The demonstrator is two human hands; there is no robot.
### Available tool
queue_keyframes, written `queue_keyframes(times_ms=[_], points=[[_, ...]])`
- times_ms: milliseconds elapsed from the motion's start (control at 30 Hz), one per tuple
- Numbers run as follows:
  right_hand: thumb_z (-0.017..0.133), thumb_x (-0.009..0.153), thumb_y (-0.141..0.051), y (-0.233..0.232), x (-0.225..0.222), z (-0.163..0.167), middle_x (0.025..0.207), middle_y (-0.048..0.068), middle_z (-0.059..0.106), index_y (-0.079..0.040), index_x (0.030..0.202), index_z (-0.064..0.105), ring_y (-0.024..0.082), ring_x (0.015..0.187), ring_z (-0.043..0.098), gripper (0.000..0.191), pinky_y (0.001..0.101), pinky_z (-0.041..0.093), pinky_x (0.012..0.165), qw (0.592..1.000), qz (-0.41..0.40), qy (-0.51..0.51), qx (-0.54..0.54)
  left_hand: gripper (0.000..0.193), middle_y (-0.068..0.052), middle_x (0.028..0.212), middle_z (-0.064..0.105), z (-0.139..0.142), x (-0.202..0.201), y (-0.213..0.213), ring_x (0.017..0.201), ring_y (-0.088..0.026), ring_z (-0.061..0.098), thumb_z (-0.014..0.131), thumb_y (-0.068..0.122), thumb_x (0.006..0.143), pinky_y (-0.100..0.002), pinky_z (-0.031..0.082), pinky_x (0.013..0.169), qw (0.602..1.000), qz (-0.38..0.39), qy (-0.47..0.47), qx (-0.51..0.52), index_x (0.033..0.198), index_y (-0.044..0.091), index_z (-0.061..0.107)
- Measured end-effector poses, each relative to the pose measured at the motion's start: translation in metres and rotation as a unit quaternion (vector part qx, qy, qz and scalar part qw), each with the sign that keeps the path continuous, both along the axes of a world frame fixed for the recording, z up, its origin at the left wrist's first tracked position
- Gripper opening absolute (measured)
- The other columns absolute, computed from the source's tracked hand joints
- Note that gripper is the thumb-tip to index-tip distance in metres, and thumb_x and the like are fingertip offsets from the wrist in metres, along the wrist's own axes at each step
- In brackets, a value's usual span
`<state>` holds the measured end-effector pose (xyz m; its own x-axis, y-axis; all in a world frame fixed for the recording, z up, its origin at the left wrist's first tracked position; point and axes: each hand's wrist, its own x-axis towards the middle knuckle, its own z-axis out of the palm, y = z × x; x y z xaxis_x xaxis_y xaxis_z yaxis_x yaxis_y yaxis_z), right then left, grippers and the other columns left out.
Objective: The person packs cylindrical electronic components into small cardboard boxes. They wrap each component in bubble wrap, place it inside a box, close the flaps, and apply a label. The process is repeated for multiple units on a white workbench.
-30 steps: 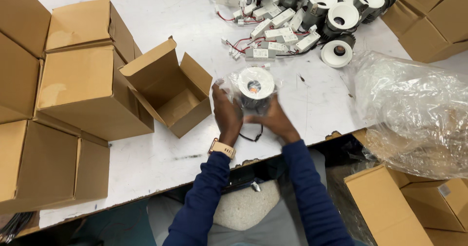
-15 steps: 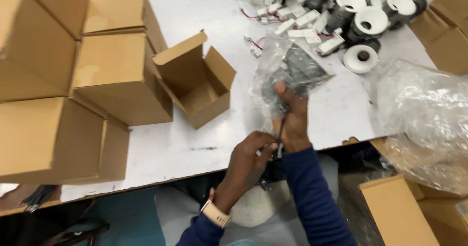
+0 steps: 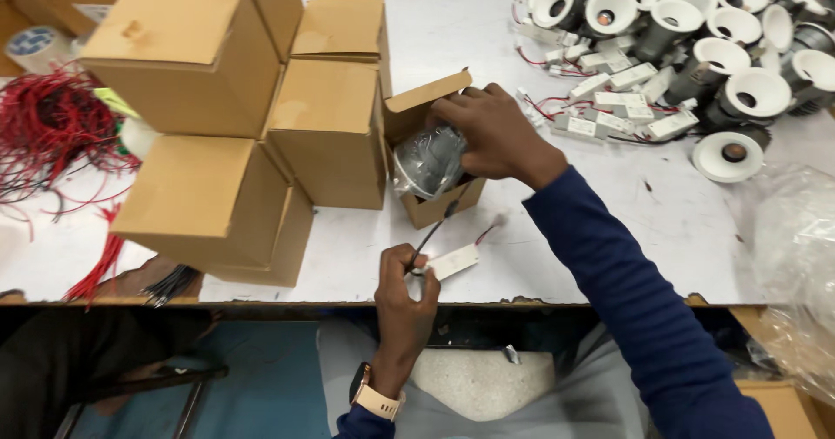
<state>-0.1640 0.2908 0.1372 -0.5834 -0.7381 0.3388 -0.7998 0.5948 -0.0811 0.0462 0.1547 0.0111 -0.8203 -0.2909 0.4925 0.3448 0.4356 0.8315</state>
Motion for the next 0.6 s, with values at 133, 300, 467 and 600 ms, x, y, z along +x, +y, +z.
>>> queue_keyframes(times_ms=[133,300,467,600], points=[[0.066,0.07,-0.008,-0.018,-0.023,-0.016,0.098,0.015,0.075,-0.015,0.117,0.07,0.038,0.09,0.07,0.049,0.0447,0.055,0.081,0.987,-0.045,-0.15,-0.019,0.02,-0.017,0.114,0.058,-0.006,0.0,-0.023,0.096,-0.031,0.067,0.055,-0.004,0.089,-0.039,0.056,0.08,0.996,0.075,-0.035,-0.033,0.109,-0.001,0.055],[0.072,0.071,-0.015,-0.009,-0.034,-0.033,0.099,0.019,0.073,-0.008,0.119,0.063,0.041,0.091,0.07,0.049,0.0449,0.056,0.08,0.982,-0.016,-0.187,-0.002,0.026,-0.017,0.124,0.058,-0.025,-0.011,-0.037,0.109,-0.03,0.065,0.053,-0.001,0.099,-0.036,0.055,0.089,0.995,0.1,-0.015,0.02,0.125,-0.002,0.055],[0.079,0.064,-0.028,-0.001,-0.039,-0.03,0.107,0.013,0.073,-0.011,0.118,0.063,0.036,0.102,0.068,0.059,0.0425,0.053,0.083,0.925,-0.032,-0.379,-0.009,0.033,-0.011,0.124,0.059,-0.04,-0.022,-0.028,0.105,-0.018,0.064,0.067,0.005,0.098,-0.028,0.058,0.086,0.914,-0.004,-0.036,0.404,0.127,-0.002,0.055],[0.083,0.072,-0.047,-0.005,-0.031,-0.038,0.113,0.006,0.071,-0.017,0.118,0.069,0.029,0.11,0.065,0.056,0.0363,0.049,0.089,0.939,-0.009,-0.335,0.073,0.038,-0.011,0.126,0.066,-0.02,-0.02,-0.021,0.105,-0.016,0.068,0.067,0.009,0.096,-0.026,0.061,0.079,0.945,-0.019,-0.057,0.32,0.132,0.0,0.058]])
